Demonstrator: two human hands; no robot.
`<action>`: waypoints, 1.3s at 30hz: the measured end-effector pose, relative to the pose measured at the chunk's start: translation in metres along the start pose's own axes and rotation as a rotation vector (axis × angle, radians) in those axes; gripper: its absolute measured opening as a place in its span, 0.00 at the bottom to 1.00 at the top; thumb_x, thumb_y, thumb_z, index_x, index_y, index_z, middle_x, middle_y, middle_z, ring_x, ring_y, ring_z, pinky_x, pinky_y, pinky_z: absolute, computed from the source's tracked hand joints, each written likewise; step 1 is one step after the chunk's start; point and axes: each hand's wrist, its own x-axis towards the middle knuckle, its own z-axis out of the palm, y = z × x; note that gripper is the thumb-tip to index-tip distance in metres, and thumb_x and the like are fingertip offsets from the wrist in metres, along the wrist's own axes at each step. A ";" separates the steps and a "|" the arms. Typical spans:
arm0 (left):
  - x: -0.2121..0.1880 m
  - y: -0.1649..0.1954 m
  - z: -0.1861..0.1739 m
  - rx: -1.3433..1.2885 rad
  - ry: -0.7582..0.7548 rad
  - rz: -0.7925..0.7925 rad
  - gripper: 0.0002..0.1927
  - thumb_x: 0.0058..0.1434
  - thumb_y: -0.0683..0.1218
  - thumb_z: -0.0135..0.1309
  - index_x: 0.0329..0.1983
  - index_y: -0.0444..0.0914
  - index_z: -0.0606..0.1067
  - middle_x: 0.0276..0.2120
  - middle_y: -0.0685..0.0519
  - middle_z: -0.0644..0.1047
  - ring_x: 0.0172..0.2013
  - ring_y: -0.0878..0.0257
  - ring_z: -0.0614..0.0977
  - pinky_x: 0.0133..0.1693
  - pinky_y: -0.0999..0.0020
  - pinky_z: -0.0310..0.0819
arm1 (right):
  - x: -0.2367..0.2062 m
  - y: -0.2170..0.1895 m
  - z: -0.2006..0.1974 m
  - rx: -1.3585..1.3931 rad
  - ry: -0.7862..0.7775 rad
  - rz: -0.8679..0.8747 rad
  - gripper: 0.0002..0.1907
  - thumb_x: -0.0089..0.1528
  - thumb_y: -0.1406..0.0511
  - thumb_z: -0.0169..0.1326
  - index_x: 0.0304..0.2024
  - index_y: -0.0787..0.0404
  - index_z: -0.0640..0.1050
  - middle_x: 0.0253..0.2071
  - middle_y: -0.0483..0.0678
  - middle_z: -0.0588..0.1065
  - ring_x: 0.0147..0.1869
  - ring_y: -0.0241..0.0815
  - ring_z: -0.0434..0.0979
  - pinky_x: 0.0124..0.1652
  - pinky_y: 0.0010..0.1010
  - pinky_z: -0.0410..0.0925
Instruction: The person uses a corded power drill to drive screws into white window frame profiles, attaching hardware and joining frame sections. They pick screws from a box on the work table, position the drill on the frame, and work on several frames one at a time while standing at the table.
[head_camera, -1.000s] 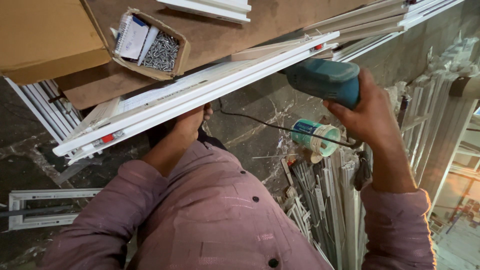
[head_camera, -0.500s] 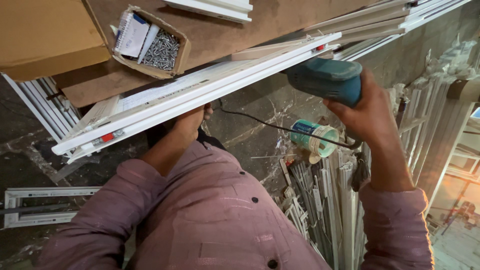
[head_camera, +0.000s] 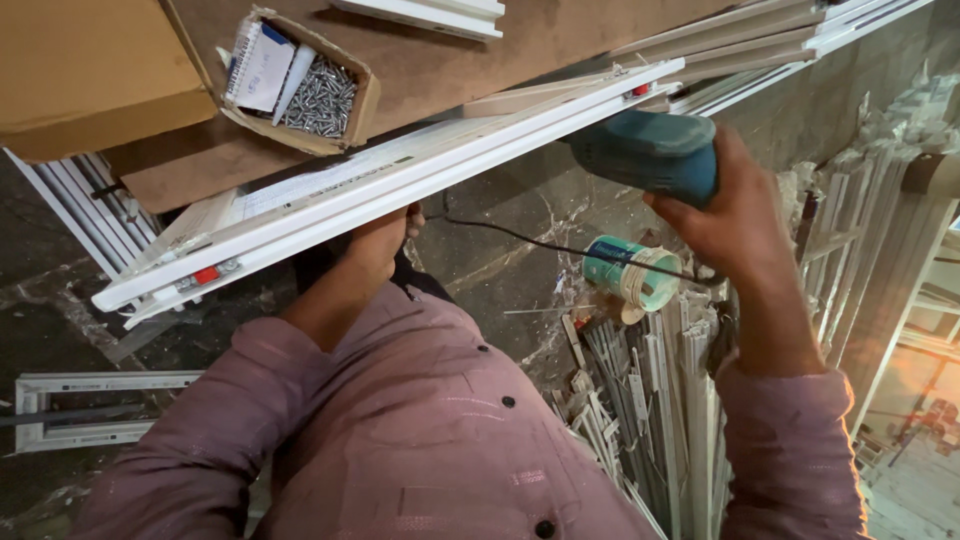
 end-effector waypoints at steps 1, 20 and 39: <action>0.000 0.001 0.000 -0.003 0.000 0.002 0.12 0.71 0.51 0.45 0.39 0.40 0.75 0.26 0.56 0.75 0.25 0.68 0.77 0.27 0.72 0.70 | 0.002 -0.002 -0.001 -0.020 -0.006 -0.018 0.33 0.54 0.63 0.71 0.59 0.64 0.72 0.45 0.60 0.80 0.48 0.55 0.83 0.47 0.46 0.73; -0.007 0.008 0.007 0.043 0.029 0.174 0.21 0.64 0.64 0.55 0.33 0.43 0.78 0.19 0.59 0.72 0.18 0.71 0.71 0.21 0.74 0.62 | 0.012 0.024 -0.006 -0.279 0.029 -0.201 0.35 0.51 0.60 0.69 0.62 0.49 0.77 0.47 0.60 0.80 0.51 0.63 0.80 0.48 0.51 0.72; -0.038 0.021 0.053 0.014 0.410 0.280 0.27 0.60 0.66 0.59 0.35 0.36 0.83 0.19 0.59 0.67 0.19 0.68 0.67 0.22 0.70 0.58 | 0.027 0.110 -0.034 0.108 0.002 -0.390 0.32 0.46 0.58 0.69 0.54 0.47 0.77 0.43 0.53 0.81 0.51 0.58 0.79 0.46 0.47 0.71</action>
